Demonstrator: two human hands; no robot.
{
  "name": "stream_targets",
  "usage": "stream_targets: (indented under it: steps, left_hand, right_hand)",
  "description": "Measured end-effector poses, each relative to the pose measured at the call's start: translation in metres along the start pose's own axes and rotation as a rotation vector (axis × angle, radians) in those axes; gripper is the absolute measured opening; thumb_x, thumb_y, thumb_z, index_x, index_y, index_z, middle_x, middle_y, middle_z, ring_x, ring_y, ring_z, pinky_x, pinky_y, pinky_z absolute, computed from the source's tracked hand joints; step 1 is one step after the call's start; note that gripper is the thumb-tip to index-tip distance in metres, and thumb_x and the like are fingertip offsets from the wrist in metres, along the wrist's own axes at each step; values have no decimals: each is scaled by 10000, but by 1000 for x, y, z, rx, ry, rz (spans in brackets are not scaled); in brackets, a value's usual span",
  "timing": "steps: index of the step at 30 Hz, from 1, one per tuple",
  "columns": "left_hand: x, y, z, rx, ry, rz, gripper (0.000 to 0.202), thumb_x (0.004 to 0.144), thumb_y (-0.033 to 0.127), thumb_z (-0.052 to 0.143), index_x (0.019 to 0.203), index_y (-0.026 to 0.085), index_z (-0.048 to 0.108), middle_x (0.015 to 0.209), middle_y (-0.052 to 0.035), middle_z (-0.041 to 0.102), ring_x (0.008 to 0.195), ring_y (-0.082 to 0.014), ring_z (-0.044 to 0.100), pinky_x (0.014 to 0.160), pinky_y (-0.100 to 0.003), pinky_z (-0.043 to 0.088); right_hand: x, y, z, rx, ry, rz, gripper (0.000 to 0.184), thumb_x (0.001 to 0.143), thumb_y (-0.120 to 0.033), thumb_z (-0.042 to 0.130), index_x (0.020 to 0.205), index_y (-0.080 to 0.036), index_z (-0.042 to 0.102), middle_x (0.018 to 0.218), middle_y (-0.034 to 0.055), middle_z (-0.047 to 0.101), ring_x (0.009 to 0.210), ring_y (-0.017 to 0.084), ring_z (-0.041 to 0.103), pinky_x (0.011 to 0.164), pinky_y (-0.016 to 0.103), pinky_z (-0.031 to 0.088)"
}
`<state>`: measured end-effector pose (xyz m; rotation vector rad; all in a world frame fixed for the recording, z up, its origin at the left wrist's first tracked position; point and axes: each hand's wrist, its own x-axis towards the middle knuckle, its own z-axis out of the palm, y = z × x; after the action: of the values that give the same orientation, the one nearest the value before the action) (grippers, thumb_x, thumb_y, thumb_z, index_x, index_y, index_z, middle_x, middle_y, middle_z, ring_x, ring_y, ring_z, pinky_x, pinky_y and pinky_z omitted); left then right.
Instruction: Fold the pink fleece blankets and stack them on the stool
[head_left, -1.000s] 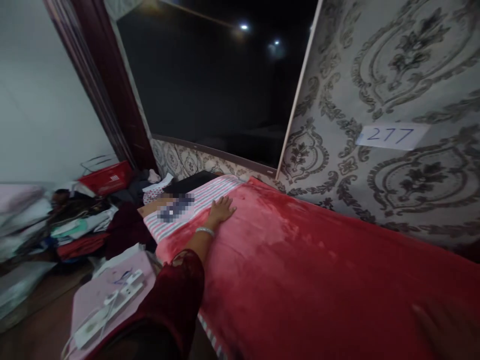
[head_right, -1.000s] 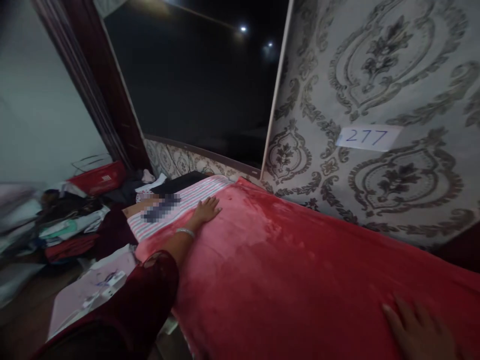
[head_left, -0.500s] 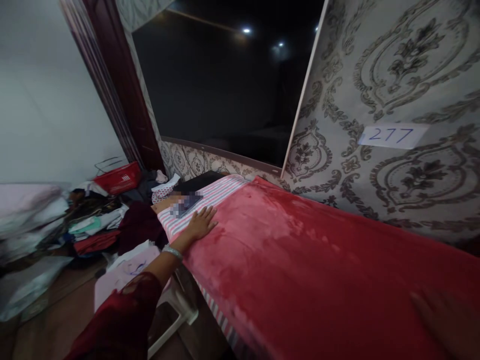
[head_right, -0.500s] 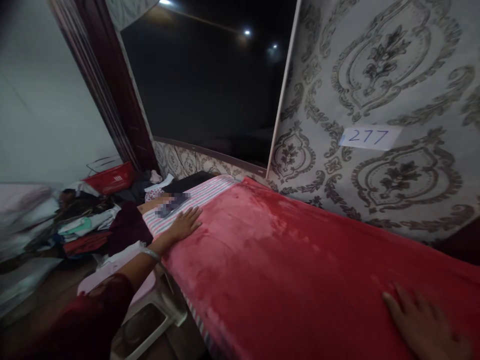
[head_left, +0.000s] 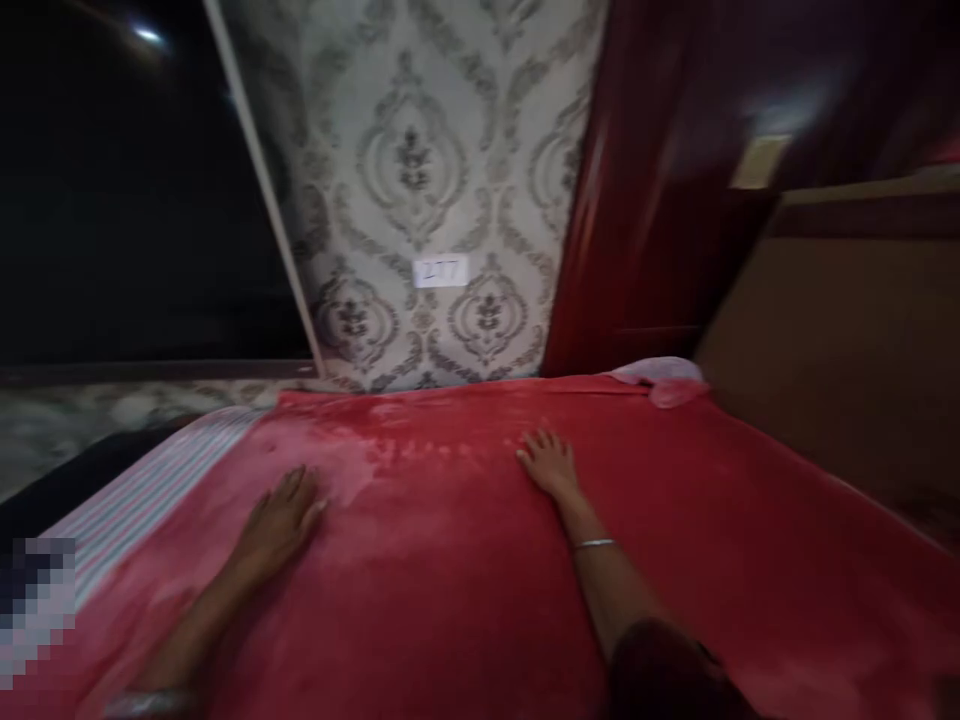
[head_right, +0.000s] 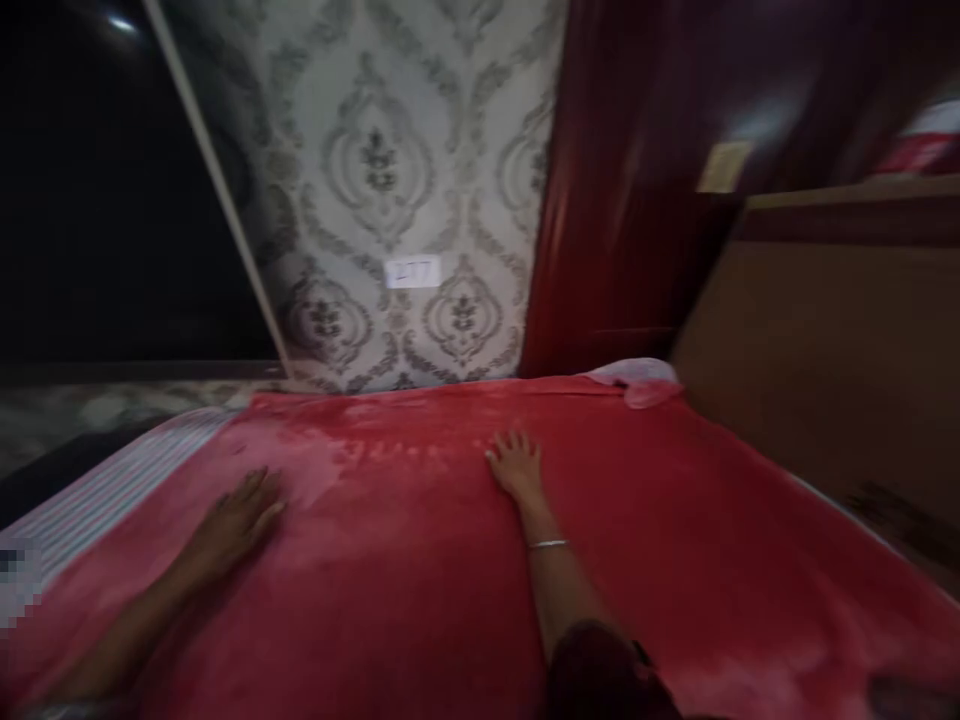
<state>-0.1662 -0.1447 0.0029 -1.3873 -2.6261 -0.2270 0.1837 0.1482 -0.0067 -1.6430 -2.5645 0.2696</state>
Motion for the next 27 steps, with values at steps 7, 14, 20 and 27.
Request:
stream_targets:
  steps: [7, 14, 20, 27]
  left_hand:
    - [63, 150, 25, 2, -70, 328, 586, 964, 346, 301, 1482, 116, 450, 1580, -160, 372, 1488, -285, 300, 1187, -515, 274]
    - [67, 155, 52, 98, -101, 357, 621, 939, 349, 276, 1505, 138, 420, 1588, -148, 356, 1484, -306, 306, 1156, -550, 299]
    - [77, 151, 58, 48, -61, 396, 656, 895, 362, 283, 1478, 125, 465, 1566, -159, 397, 1460, -331, 345, 1124, -585, 322]
    - [82, 143, 69, -80, 13, 453, 633, 872, 399, 311, 1411, 170, 551, 1478, -157, 517, 1422, -345, 387, 1116, -626, 316]
  right_hand:
    - [1, 8, -9, 157, 71, -69, 604, 1005, -526, 353, 1526, -223, 396, 1634, 112, 271, 1506, 330, 193, 1179, 570, 147]
    - [4, 11, -9, 195, 109, -63, 566, 1004, -530, 372, 1514, -286, 401, 1632, 14, 287, 1505, 320, 207, 1190, 546, 157]
    - [-2, 64, -28, 123, 109, -26, 491, 1029, -453, 364, 1482, -284, 450, 1594, 5, 374, 1467, 300, 296, 1177, 527, 191]
    - [-87, 236, -64, -24, 125, 498, 497, 1024, -368, 369, 1504, -252, 429, 1606, 100, 344, 1465, 293, 312, 1140, 561, 280]
